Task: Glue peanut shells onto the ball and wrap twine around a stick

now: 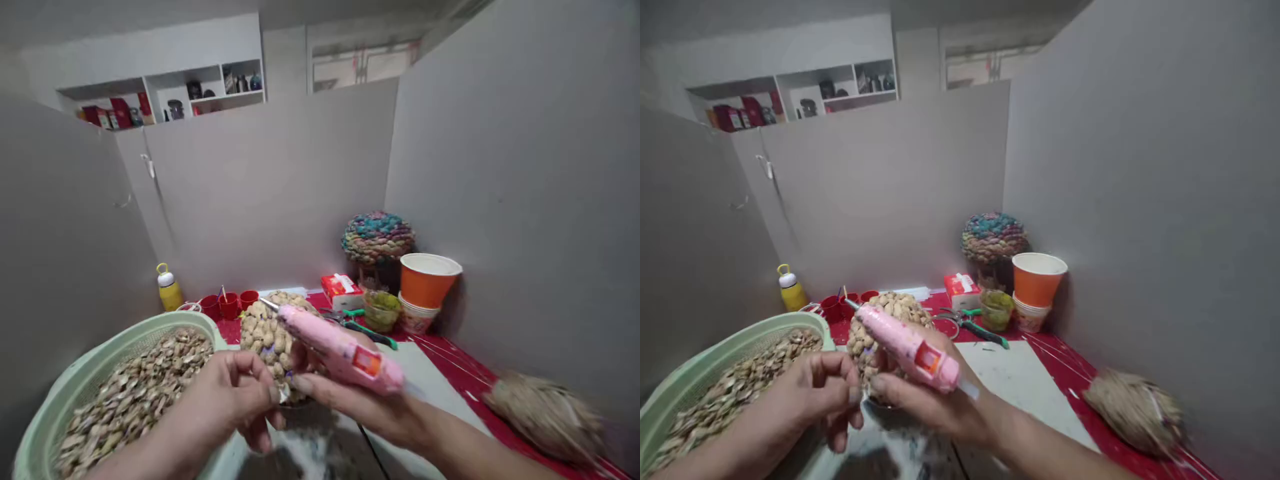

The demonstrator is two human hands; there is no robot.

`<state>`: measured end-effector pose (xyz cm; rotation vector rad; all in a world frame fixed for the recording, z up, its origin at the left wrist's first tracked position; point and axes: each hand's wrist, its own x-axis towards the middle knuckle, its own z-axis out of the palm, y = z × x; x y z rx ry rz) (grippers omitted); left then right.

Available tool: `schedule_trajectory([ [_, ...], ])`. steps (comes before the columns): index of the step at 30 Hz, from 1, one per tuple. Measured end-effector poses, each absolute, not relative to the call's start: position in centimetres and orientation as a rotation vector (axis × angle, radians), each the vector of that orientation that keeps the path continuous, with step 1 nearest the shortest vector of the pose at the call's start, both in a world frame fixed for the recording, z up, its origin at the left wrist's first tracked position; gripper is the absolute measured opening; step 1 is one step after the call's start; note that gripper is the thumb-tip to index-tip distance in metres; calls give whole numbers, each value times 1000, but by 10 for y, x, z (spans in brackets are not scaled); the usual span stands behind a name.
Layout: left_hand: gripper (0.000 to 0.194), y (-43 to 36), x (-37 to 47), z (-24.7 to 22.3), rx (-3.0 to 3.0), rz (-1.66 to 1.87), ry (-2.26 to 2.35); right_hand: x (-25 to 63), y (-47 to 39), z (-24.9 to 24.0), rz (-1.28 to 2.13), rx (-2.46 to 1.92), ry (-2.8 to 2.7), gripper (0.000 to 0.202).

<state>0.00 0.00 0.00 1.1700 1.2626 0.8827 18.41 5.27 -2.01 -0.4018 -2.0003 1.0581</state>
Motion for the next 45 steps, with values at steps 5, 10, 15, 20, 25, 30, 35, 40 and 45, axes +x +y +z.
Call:
schedule_trajectory([
  [5, 26, 5, 12, -4, 1221, 979, 1160, 185, 53, -16, 898, -365, -2040, 9],
  [10, 21, 4, 13, -15, 1124, 1150, 1030, 189, 55, -15, 844, -463, -1960, 12],
  [15, 26, 2, 18, -29, 953, 1306, 895, 189, 54, -18, 763, -501, -1903, 12],
  [20, 29, 8, 21, -46, 1000, 1383, 881, 189, 53, -19, 769, -532, -1968, 17],
  [25, 25, 6, 23, -50, 1058, 1442, 913, 192, 56, -16, 855, -495, -2030, 17],
  [30, 24, 3, 27, -48, 1068, 1504, 950, 196, 58, -15, 869, -498, -2062, 13],
  [35, 18, 0, 6, -29, 1292, 1584, 1088, 202, 64, -11, 799, -617, -1911, 13],
  [40, 12, 14, -20, 6, 2384, 1669, 1414, 203, 83, -14, 817, -724, -1692, 14],
  [45, 18, 49, -17, 24, 3212, 908, 1559, 202, 100, -23, 765, -673, -1698, 11],
])
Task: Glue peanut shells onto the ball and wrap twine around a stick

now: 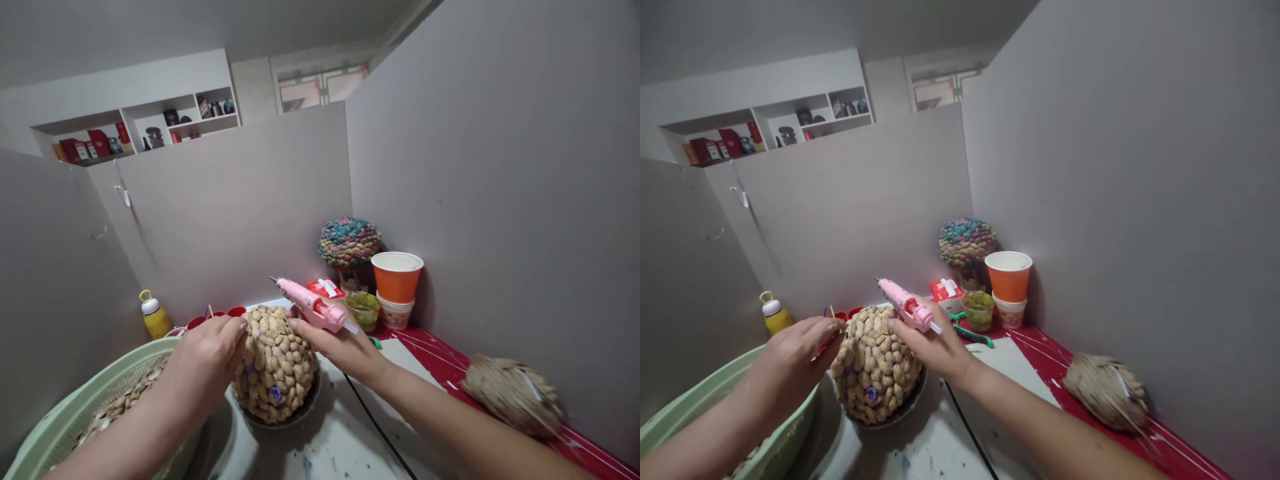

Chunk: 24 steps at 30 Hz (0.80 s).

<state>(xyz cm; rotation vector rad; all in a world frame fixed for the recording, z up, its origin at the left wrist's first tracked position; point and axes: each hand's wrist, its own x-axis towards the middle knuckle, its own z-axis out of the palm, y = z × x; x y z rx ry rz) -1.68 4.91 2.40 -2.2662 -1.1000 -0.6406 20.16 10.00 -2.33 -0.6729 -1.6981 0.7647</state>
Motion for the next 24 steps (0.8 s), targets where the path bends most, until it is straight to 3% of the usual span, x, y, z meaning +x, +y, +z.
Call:
schedule_trajectory([
  [3, 20, 62, -13, 27, -2264, -305, -1107, 203, 103, -24, 715, -665, -1731, 9],
  [7, 17, 72, -15, 27, -2306, -209, -998, 204, 104, -24, 707, -626, -1735, 6],
  [14, 23, 80, -16, 26, -2453, -298, -961, 204, 104, -22, 672, -574, -1729, 10],
  [24, 23, 76, -10, 34, -2722, -675, -1314, 204, 107, -25, 679, -620, -1735, 7],
])
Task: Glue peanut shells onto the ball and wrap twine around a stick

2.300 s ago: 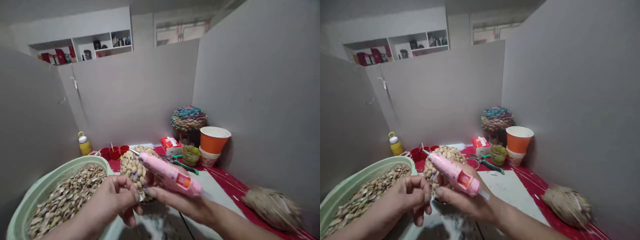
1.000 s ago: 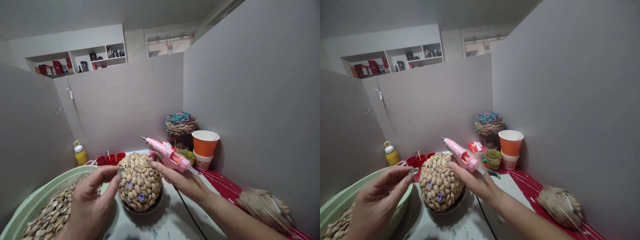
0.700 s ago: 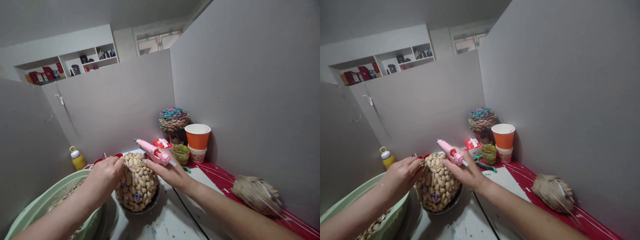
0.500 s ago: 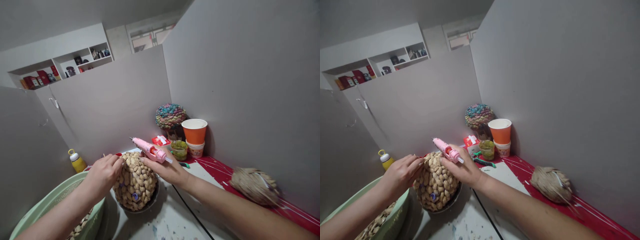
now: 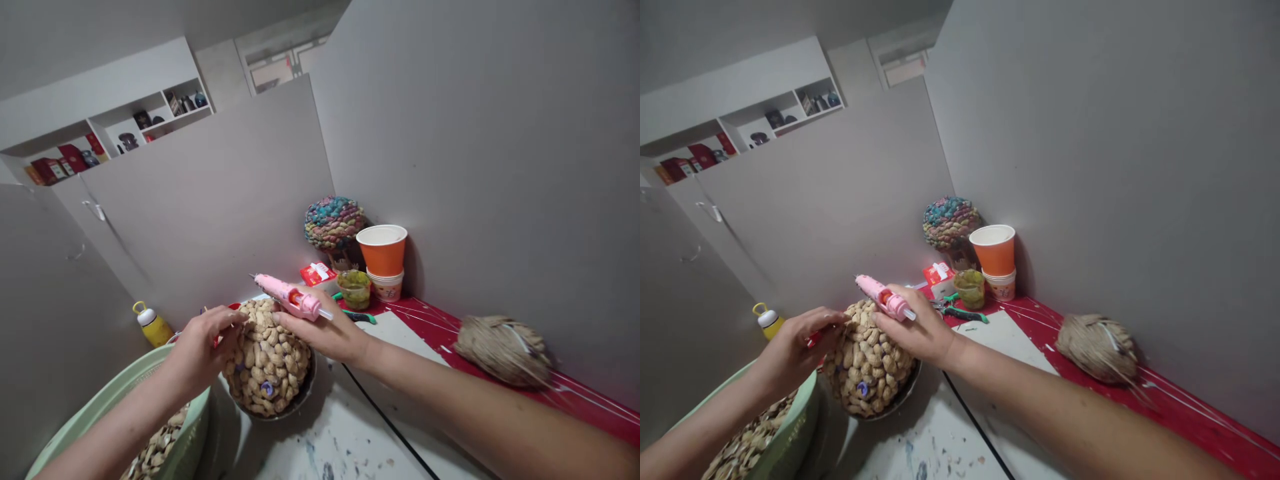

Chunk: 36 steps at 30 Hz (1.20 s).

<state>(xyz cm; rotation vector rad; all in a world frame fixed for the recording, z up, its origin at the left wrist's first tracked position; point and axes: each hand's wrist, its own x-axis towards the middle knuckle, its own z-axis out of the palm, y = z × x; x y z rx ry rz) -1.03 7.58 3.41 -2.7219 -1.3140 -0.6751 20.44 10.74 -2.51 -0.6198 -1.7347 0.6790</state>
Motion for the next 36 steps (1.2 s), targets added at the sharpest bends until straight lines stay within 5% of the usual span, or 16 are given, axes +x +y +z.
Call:
schedule_trajectory([
  [9, 11, 80, -10, 27, -2679, -1038, -1568, 204, 105, -22, 683, -625, -1713, 10],
  [21, 19, 76, -9, 20, -2579, -1449, -1916, 204, 106, -24, 690, -593, -1722, 13],
  [36, 9, 76, -6, 22, -2733, -1268, -1845, 203, 104, -20, 689, -579, -1707, 15],
])
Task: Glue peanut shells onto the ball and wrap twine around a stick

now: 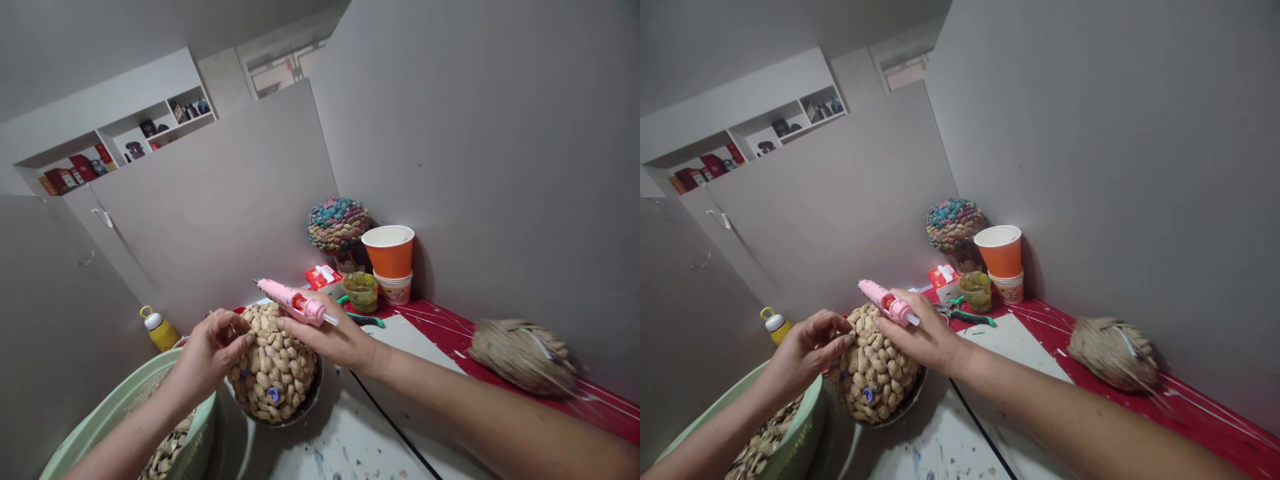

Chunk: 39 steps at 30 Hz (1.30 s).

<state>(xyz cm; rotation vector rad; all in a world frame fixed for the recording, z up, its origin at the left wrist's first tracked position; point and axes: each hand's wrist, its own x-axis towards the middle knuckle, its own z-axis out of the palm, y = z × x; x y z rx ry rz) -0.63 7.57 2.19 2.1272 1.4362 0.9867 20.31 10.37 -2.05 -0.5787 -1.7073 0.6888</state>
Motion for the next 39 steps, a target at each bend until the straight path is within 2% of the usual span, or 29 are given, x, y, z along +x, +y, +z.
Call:
schedule_trajectory([
  [8, 21, 67, 0, 31, 1773, 1117, 1358, 201, 94, -17, 785, -545, -1677, 10],
  [13, 17, 31, 13, 34, 1181, 1155, 1009, 201, 72, -10, 1036, -408, -1677, 6],
  [18, 19, 3, 27, 17, 878, 1126, 898, 202, 56, 1, 1195, -237, -1754, 7],
  [26, 18, 7, 31, -2, 792, 1240, 839, 200, 59, 1, 1006, -241, -1809, 19],
  [34, 22, 8, 34, -14, 899, 1338, 918, 200, 61, -7, 835, -303, -1863, 13],
  [39, 25, 10, 32, -20, 899, 1379, 935, 200, 61, -7, 793, -305, -1874, 20],
])
